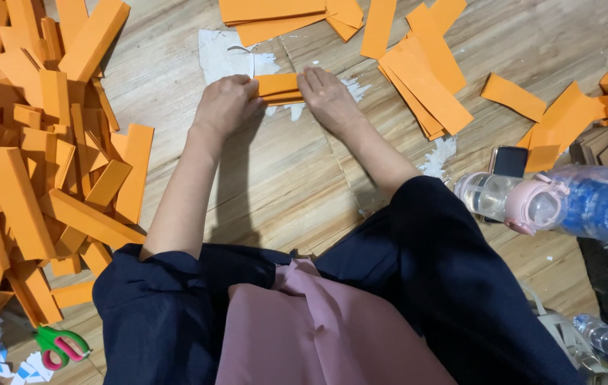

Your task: Folding and creasing orange paper strips manually using a small tool while sitting on the floor.

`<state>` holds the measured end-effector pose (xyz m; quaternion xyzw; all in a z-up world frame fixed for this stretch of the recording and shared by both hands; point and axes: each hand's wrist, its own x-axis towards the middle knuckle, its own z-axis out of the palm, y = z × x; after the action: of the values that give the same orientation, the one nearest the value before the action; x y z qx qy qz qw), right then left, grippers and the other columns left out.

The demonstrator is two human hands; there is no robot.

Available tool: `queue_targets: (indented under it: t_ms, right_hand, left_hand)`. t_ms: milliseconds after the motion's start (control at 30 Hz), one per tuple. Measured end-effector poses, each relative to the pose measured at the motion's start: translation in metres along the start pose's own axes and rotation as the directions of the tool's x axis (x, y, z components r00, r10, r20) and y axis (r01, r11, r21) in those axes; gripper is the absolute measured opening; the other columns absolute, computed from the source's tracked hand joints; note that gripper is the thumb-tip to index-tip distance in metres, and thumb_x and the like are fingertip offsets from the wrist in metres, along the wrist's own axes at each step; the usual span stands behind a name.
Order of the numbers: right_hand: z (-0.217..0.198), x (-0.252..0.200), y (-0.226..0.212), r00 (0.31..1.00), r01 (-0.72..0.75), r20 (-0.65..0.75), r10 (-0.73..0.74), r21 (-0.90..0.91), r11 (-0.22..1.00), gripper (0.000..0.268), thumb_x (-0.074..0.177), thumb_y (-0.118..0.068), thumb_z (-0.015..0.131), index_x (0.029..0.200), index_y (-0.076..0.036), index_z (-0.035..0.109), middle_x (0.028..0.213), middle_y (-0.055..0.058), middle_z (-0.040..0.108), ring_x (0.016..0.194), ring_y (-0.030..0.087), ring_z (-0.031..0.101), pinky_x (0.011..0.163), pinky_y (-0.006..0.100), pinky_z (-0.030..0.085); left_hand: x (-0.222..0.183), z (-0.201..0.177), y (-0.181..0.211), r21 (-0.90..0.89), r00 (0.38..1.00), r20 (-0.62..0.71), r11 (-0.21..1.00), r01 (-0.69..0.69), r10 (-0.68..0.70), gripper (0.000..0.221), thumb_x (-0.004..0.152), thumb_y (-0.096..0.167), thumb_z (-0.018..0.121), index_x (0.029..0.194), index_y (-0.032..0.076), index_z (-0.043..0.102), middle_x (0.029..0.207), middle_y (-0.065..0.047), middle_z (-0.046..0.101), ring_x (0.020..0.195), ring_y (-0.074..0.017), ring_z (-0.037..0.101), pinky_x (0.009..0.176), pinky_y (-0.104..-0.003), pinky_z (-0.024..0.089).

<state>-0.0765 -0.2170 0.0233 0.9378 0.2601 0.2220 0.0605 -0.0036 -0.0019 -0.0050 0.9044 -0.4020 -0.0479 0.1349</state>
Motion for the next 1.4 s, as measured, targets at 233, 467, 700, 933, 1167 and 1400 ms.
queue_targets:
  t_ms: [233,467,700,933,1167,1400]
  right_hand:
    - [-0.031,0.003,-0.002,0.99,-0.081,-0.102,0.098,0.158,0.984,0.037,0.07,0.01,0.072,0.104,0.007,0.057,0.099,0.021,0.063,0.091,0.029,0.064,0.083,0.034,0.056]
    - [-0.088,-0.02,-0.035,0.953,-0.269,0.245,0.179,0.412,0.871,0.015,0.082,-0.017,0.059,0.096,-0.013,0.059,0.077,0.004,0.059,0.078,0.023,0.061,0.071,0.033,0.049]
    - [-0.056,-0.07,-0.101,0.935,-0.153,0.349,0.059,0.247,0.957,0.009,0.087,-0.018,0.047,0.089,-0.014,0.055,0.075,0.003,0.054,0.074,0.021,0.058,0.065,0.031,0.046]
    - [-0.058,-0.067,-0.13,0.961,-0.124,0.272,0.053,0.25,0.96,0.013,0.088,-0.02,0.042,0.09,-0.013,0.052,0.077,0.003,0.049,0.076,0.021,0.055,0.065,0.033,0.043]
    - [-0.072,-0.067,-0.131,0.982,-0.154,0.163,0.098,0.375,0.914,0.014,0.089,-0.023,0.044,0.089,-0.013,0.053,0.076,0.002,0.047,0.075,0.021,0.053,0.066,0.03,0.041]
    - [-0.054,-0.064,-0.132,0.98,-0.183,0.005,0.197,0.391,0.902,0.012,0.088,-0.026,0.048,0.089,-0.021,0.058,0.078,-0.003,0.042,0.073,0.015,0.048,0.063,0.026,0.041]
  left_hand:
    - [-0.015,-0.024,0.013,0.128,0.945,-0.322,0.992,-0.013,0.054,0.018,0.075,0.002,0.061,0.091,0.01,0.057,0.1,-0.014,0.062,0.086,-0.0306,0.061,0.047,-0.039,0.052]
    - [-0.083,-0.034,0.049,0.133,0.96,-0.28,0.991,0.019,0.019,0.002,0.083,0.024,0.06,0.083,0.022,0.059,0.075,0.004,0.051,0.073,-0.0158,0.055,0.057,-0.027,0.045]
    - [-0.158,-0.008,0.1,0.083,0.97,-0.184,0.981,0.176,-0.158,0.015,0.088,0.018,0.05,0.1,0.022,0.057,0.078,0.001,0.051,0.074,-0.0169,0.056,0.056,-0.027,0.048]
    - [-0.163,-0.03,0.115,-0.018,0.968,-0.166,0.982,0.188,-0.188,0.014,0.089,0.019,0.053,0.097,0.023,0.063,0.08,-0.001,0.052,0.076,-0.019,0.053,0.06,-0.03,0.049]
    - [-0.171,-0.007,0.1,-0.366,0.899,-0.225,0.887,0.28,-0.377,0.005,0.078,0.019,0.069,0.082,0.015,0.068,0.069,-0.003,0.053,0.068,-0.0217,0.058,0.062,-0.033,0.051]
    - [-0.167,-0.009,0.1,-0.412,0.898,-0.191,0.863,0.292,-0.396,0.004,0.076,0.015,0.072,0.077,0.014,0.068,0.066,-0.003,0.052,0.065,-0.0221,0.06,0.06,-0.033,0.051]
